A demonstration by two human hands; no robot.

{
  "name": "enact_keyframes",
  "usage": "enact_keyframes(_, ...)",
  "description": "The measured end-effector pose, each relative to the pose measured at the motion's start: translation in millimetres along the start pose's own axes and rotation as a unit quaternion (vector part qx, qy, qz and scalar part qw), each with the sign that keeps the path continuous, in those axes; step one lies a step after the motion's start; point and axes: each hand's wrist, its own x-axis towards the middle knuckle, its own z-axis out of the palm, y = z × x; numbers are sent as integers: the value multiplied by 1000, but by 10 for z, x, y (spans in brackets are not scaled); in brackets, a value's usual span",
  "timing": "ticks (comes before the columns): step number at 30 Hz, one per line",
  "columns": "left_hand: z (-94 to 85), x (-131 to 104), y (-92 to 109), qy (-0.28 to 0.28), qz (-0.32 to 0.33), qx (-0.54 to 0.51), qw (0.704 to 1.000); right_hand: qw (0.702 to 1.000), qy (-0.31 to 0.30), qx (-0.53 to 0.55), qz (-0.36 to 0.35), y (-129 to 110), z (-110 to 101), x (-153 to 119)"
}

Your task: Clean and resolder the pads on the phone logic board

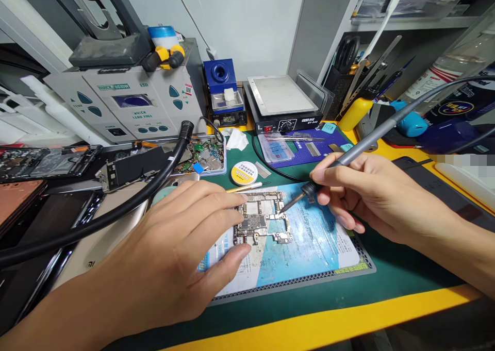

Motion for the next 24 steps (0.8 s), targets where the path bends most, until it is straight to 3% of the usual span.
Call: enact_keyframes(24,-19,-7,8,4,-6,-7,1000,1000,2,-3,-1,10,-12,-7)
